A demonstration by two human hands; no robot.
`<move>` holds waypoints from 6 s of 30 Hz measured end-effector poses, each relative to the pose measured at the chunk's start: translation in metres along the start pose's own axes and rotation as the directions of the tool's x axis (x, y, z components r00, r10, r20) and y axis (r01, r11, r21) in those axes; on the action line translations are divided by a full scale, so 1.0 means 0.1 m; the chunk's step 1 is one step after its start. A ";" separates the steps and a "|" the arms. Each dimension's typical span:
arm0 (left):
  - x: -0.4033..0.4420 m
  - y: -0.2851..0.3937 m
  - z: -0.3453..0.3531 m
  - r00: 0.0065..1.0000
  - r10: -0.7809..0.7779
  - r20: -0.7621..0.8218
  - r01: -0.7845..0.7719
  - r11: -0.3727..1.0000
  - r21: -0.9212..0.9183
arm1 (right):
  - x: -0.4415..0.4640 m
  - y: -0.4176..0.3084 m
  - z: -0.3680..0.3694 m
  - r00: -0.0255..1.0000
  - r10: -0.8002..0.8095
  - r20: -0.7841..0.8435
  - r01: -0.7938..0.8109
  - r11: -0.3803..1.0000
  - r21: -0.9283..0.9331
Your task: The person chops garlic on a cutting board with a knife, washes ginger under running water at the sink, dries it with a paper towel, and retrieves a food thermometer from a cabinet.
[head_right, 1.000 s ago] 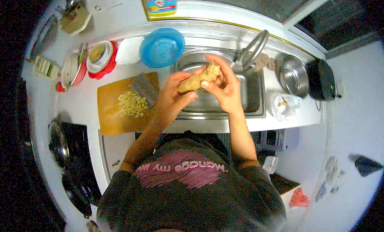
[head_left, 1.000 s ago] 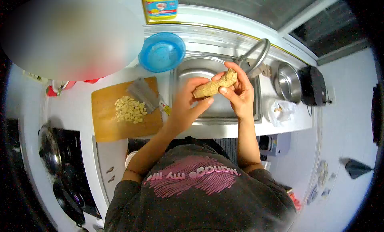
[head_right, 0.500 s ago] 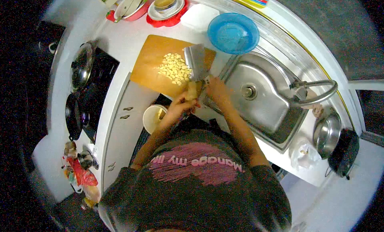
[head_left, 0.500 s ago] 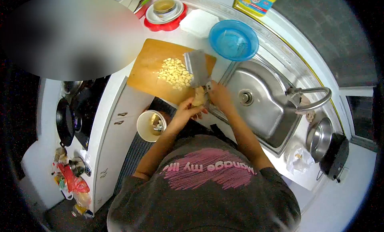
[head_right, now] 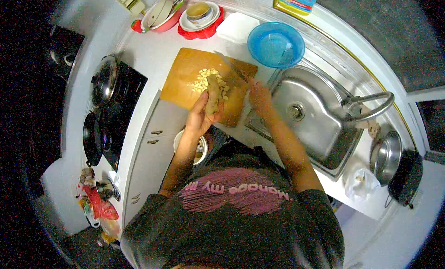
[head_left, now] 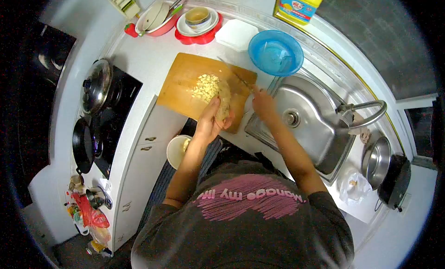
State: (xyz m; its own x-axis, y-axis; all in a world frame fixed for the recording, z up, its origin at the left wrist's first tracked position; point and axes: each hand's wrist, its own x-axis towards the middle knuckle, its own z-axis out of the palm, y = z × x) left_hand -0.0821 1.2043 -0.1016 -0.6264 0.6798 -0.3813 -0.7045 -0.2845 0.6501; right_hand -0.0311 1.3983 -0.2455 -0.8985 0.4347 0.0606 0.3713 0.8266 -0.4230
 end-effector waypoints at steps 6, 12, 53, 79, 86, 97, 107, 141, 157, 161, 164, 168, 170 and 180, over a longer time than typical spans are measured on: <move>0.12 -0.17 -0.05 1.000 0.018 -0.010 -0.018 1.000 -0.010 | -0.37 0.02 -0.25 0.996 0.092 -0.016 -0.085 0.961 0.262; 0.33 -0.42 -0.18 0.974 0.079 -0.213 -0.094 0.994 -0.064 | -0.35 -0.05 -0.19 0.926 0.218 0.309 -0.375 0.436 0.818; 1.10 -1.28 0.02 0.982 0.190 0.001 -0.121 0.617 0.778 | -2.55 0.84 -1.41 0.912 0.277 -0.301 -0.220 0.953 0.211; -0.14 -2.13 1.43 0.936 -0.334 0.110 0.201 0.765 0.612 | -3.02 1.38 -1.40 0.903 0.385 -0.191 -0.380 0.923 0.064; -0.17 -1.89 1.69 0.924 -0.367 0.108 0.229 0.757 0.613 | -3.17 1.40 -1.62 0.890 0.384 -0.245 -0.350 0.921 0.172; -0.16 -1.91 1.43 0.922 -0.384 0.054 0.299 0.793 0.531 | -3.01 0.99 -1.70 0.943 0.207 -0.259 -0.173 0.974 0.147; -0.32 -1.74 1.62 0.923 -0.344 0.175 0.158 0.751 0.641 | -3.13 1.12 -1.77 0.924 0.286 -0.254 -0.226 0.944 0.239; 0.01 -2.36 1.62 0.915 -0.402 -0.015 0.335 0.740 0.583 | -4.79 2.54 -0.90 0.404 0.757 -0.513 -0.894 0.446 -0.044; 0.00 -1.63 2.19 0.845 -0.290 0.450 0.110 0.917 0.383 | -3.66 3.23 -1.86 0.560 0.805 -0.194 -0.805 0.584 0.100; -0.12 -1.46 2.26 0.873 -0.166 0.458 -0.087 0.872 0.482 | -2.38 4.08 -1.76 0.654 0.229 -0.721 -0.462 0.876 -0.141; -0.17 -1.38 2.29 0.878 -0.143 0.456 -0.114 0.863 0.491 | -1.99 4.69 -1.45 0.718 0.201 -0.666 -0.531 0.777 -0.338; -0.16 -1.36 2.25 0.875 -0.071 0.479 -0.170 0.882 0.440 | -1.95 5.18 -1.33 0.720 0.673 -0.170 -0.693 0.708 -0.136; -0.15 -1.38 2.24 0.883 -0.048 0.467 -0.195 0.867 0.458 | -2.16 5.06 -1.39 0.707 0.653 -0.269 -0.696 0.710 -0.105; -0.16 -1.57 2.48 0.930 -0.005 0.367 -0.273 0.658 0.702 | -2.32 5.10 -1.54 0.728 0.567 -0.384 -0.659 0.734 -0.166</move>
State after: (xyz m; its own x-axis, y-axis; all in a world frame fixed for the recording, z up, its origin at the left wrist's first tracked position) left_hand 0.1212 1.4051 -0.0343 -0.4565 0.8820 -0.1171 -0.0588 0.1014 0.9931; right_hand 0.4023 1.7740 -0.3355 -0.3540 0.9229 0.1515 0.9034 0.3793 -0.1999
